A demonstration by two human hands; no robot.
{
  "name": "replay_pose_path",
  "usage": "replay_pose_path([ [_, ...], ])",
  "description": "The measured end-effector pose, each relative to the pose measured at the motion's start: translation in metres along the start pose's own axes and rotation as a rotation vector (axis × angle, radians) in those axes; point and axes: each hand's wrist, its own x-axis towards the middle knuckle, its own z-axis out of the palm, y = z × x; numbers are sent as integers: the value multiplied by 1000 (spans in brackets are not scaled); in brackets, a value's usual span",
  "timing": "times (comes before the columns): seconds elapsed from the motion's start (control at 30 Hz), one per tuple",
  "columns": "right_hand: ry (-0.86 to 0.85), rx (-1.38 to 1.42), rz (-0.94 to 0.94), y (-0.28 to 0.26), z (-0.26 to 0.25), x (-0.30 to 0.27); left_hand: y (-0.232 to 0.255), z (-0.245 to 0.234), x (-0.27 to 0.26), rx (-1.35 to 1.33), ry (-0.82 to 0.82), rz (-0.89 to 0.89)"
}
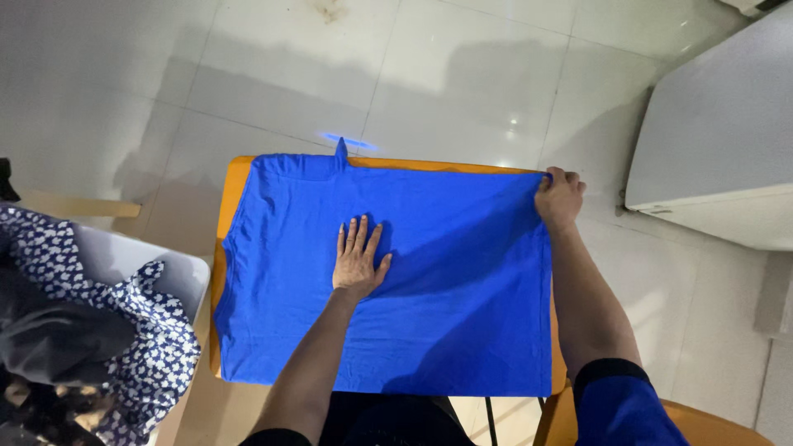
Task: The person picks up a blue shirt from a pile on a desk, spreads it out on a smaller orange table, and then folds the sleeves and body into a neat rectangle.
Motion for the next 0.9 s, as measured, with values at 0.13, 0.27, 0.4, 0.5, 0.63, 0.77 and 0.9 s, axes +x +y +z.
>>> replay_pose_path([
  [0.13,-30,7,15,6,-6,11,-27,20,9,-282,390,46],
  [0.27,-146,39,8,14,-13,19,-88,23,45,-142,692,-159],
  [0.4,-275,212,79,15,-21,30,-179,-1,92,1,719,-597],
  [0.5,-263,392,163,12,-28,31,-227,-26,112,-285,620,-857],
  [0.63,-376,546,344,8,-29,38,-251,-53,132,-153,95,-903],
  [0.77,-437,563,353,16,-22,44,-272,-49,143,-186,179,-799],
  [0.9,-256,468,329,4,-22,40,-283,-41,146,-181,256,-729],
])
